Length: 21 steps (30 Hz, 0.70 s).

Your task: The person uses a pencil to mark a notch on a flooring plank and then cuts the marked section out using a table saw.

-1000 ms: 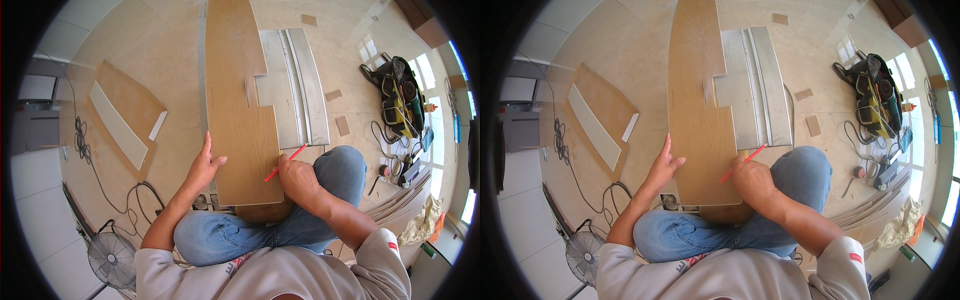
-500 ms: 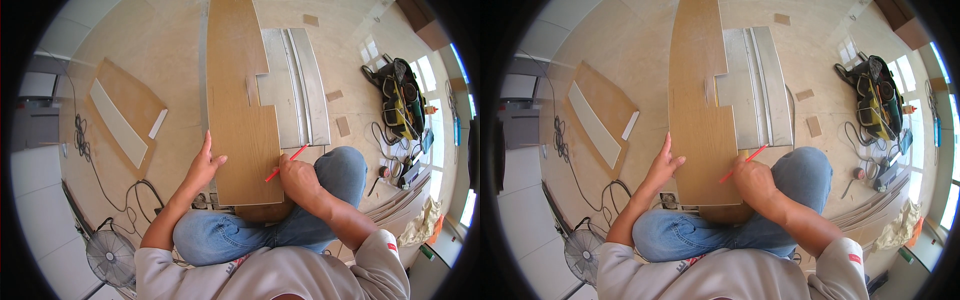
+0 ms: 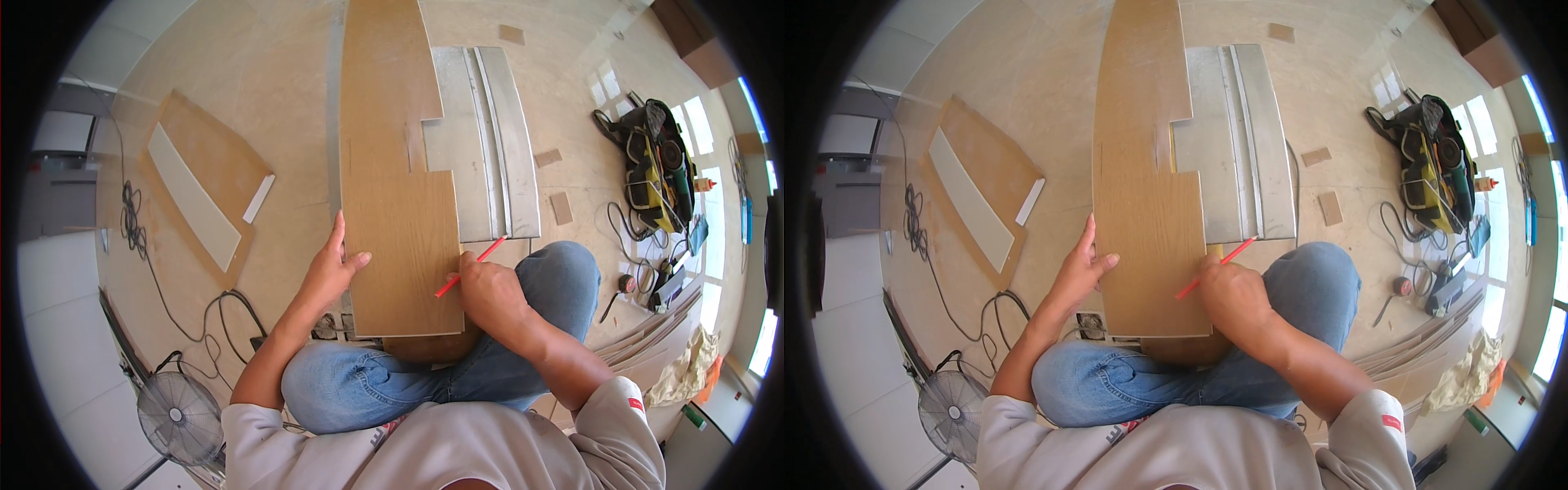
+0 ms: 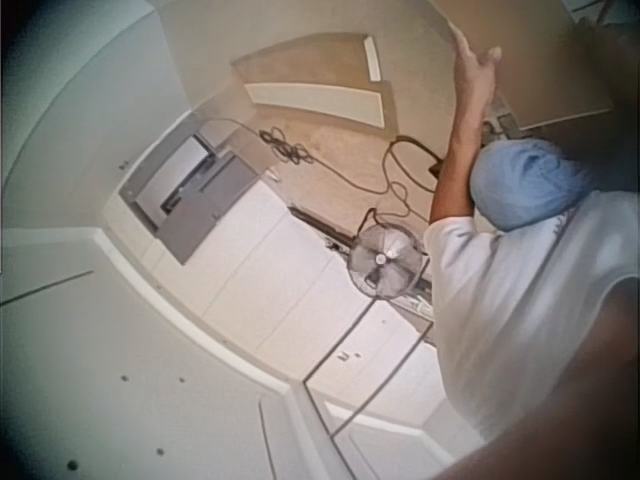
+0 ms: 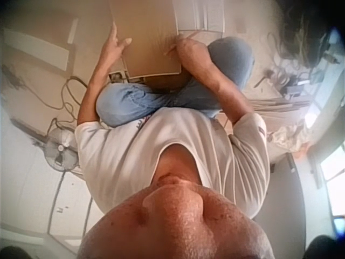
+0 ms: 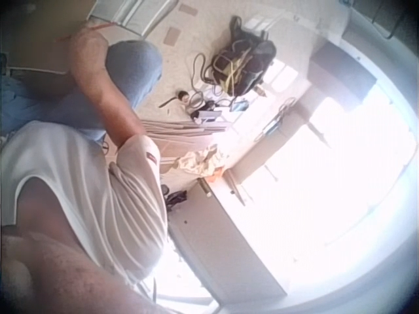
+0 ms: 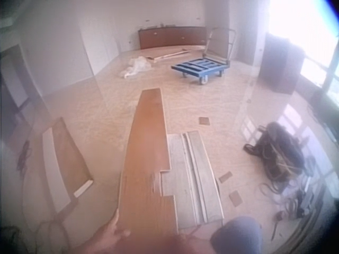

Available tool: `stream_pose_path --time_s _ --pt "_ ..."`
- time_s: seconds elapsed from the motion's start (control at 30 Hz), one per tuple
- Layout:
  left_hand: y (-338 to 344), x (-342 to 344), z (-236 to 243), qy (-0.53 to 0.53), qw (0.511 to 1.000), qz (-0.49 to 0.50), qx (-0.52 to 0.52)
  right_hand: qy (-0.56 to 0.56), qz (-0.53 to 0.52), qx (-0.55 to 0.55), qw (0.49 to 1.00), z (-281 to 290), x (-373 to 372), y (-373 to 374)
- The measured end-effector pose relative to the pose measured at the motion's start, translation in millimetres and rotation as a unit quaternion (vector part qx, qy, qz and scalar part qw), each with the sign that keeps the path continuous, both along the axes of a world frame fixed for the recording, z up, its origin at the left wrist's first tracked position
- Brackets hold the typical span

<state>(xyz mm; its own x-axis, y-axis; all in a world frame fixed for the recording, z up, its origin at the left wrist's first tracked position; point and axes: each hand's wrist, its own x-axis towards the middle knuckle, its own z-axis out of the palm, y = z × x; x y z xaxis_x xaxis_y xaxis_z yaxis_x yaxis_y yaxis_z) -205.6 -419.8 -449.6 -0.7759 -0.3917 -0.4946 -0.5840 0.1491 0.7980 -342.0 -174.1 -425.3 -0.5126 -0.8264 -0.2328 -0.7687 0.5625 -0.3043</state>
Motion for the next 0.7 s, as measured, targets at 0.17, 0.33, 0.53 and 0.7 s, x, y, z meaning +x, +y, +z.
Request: stream_pose_path --time_s 0.17,0.33,0.53,0.7 --pt "1 -6 23 0.0 0.999 0.028 0.028 -0.052 -0.029 -0.054 0.997 9 -3 5" --pt "2 -10 45 -0.041 0.994 0.045 0.095 -0.093 -0.056 -0.04 0.993 28 -11 7" --pt "8 -14 48 -0.009 0.993 0.042 0.109 -0.159 -0.078 -0.044 0.983 30 -21 18" --pt "13 -18 45 -0.01 0.992 0.039 0.119 -0.179 -0.087 -0.031 0.98 32 -25 26"
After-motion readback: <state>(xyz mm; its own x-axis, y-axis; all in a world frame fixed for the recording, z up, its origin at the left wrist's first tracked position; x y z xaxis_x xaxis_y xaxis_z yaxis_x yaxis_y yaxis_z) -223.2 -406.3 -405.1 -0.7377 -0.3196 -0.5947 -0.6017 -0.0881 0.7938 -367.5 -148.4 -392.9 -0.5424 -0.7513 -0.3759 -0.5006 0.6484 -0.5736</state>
